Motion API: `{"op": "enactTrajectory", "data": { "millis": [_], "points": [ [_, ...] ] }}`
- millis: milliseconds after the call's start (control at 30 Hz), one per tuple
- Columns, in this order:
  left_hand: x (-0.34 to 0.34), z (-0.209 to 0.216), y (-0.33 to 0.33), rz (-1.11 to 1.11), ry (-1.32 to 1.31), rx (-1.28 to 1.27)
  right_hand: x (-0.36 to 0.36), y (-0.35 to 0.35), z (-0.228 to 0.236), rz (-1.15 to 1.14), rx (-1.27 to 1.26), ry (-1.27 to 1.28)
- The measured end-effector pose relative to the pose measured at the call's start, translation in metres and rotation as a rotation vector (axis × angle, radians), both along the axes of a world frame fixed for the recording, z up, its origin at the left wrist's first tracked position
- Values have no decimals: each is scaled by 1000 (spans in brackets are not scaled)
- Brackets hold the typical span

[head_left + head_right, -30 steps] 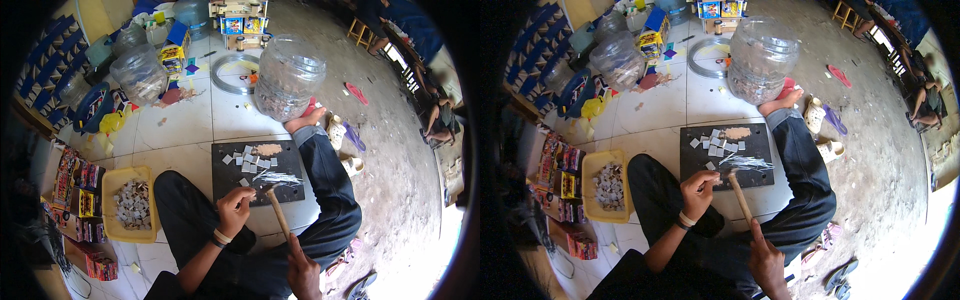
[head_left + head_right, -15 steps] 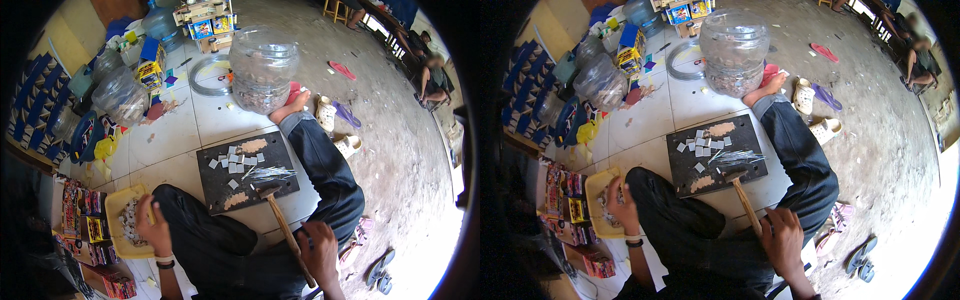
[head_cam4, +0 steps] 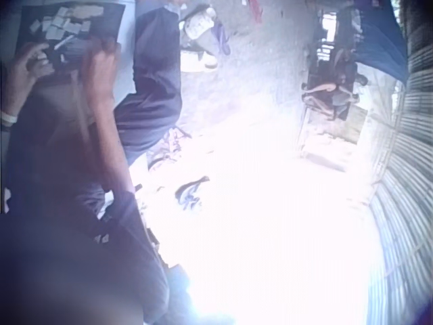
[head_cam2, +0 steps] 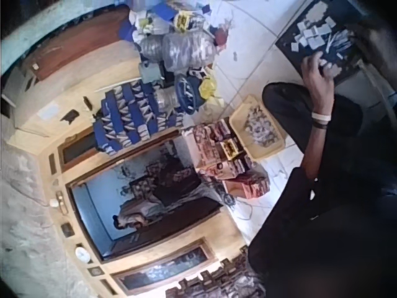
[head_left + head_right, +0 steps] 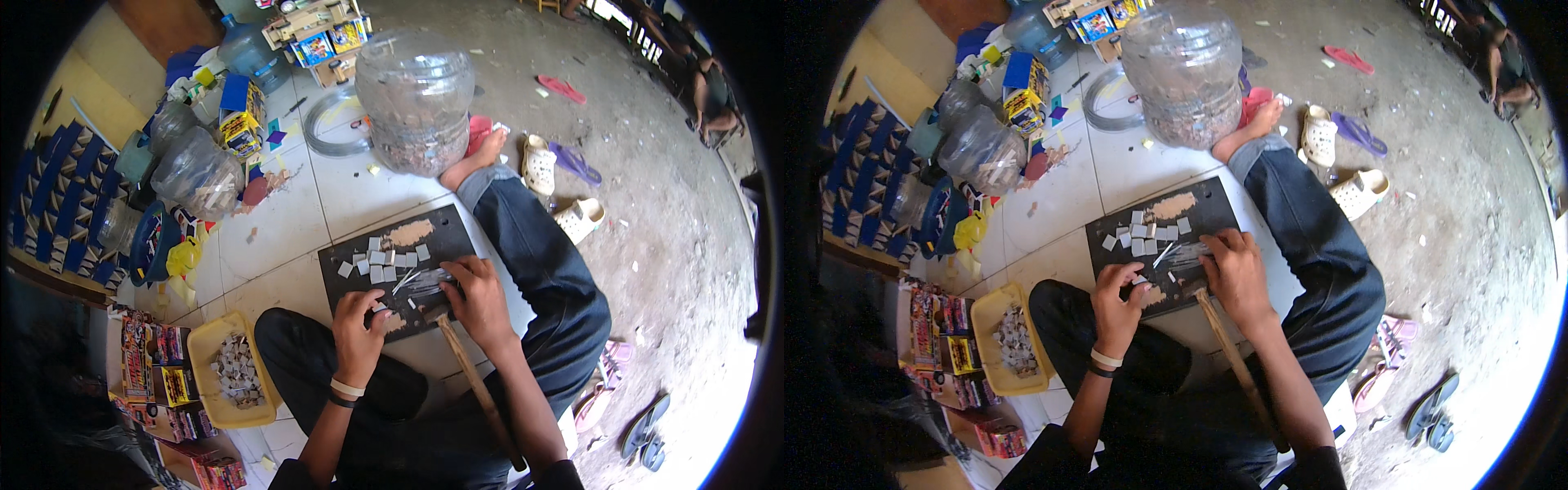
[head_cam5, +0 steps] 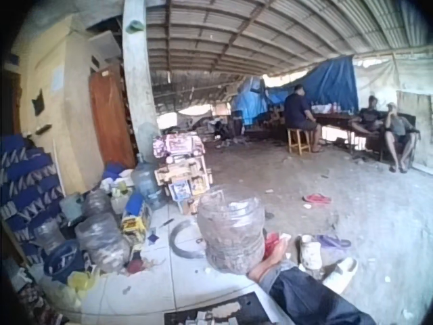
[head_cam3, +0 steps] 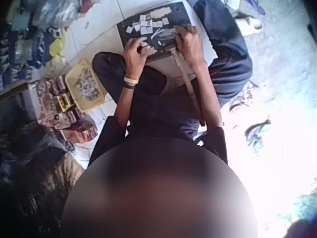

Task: The person sits on the floor and assembles small firework units by inserting thin sticks into rectangular blocks and tapping them with a wooden tool. The person places the finished units into a yellow container.

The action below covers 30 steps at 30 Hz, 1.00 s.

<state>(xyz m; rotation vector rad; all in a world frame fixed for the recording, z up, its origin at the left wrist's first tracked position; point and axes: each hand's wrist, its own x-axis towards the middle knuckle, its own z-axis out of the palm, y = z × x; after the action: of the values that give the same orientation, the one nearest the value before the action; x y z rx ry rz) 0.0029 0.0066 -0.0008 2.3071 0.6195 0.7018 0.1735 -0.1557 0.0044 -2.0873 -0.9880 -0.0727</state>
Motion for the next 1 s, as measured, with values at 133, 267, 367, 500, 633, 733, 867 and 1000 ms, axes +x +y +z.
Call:
{"op": "enactTrajectory", "data": {
  "millis": [133, 267, 367, 500, 633, 733, 867, 1000],
  "points": [
    [-2, -10, -5, -31, -66, -109, 6, -4, -12, 13, 8, 18],
    [-4, -14, -8, -27, -104, -88, 10, -1, -16, 13, 35, 26],
    [-4, -16, -11, -1, -102, -139, 9, 1, -14, 13, 41, 35],
    [-5, -16, -10, -16, -79, -126, 9, 1, -11, 25, 18, 40],
    [-6, -15, -7, -25, -80, -126, 9, 2, -7, 51, 106, 37],
    [-7, -12, -8, -30, -74, -133, 7, 4, -2, 77, 182, 95],
    [-9, 1, -11, -13, -98, -101, -3, 4, 5, 144, 280, 312],
    [-14, 19, -17, 37, -111, -99, -17, 5, 12, 200, 306, 617]
  ]
}}
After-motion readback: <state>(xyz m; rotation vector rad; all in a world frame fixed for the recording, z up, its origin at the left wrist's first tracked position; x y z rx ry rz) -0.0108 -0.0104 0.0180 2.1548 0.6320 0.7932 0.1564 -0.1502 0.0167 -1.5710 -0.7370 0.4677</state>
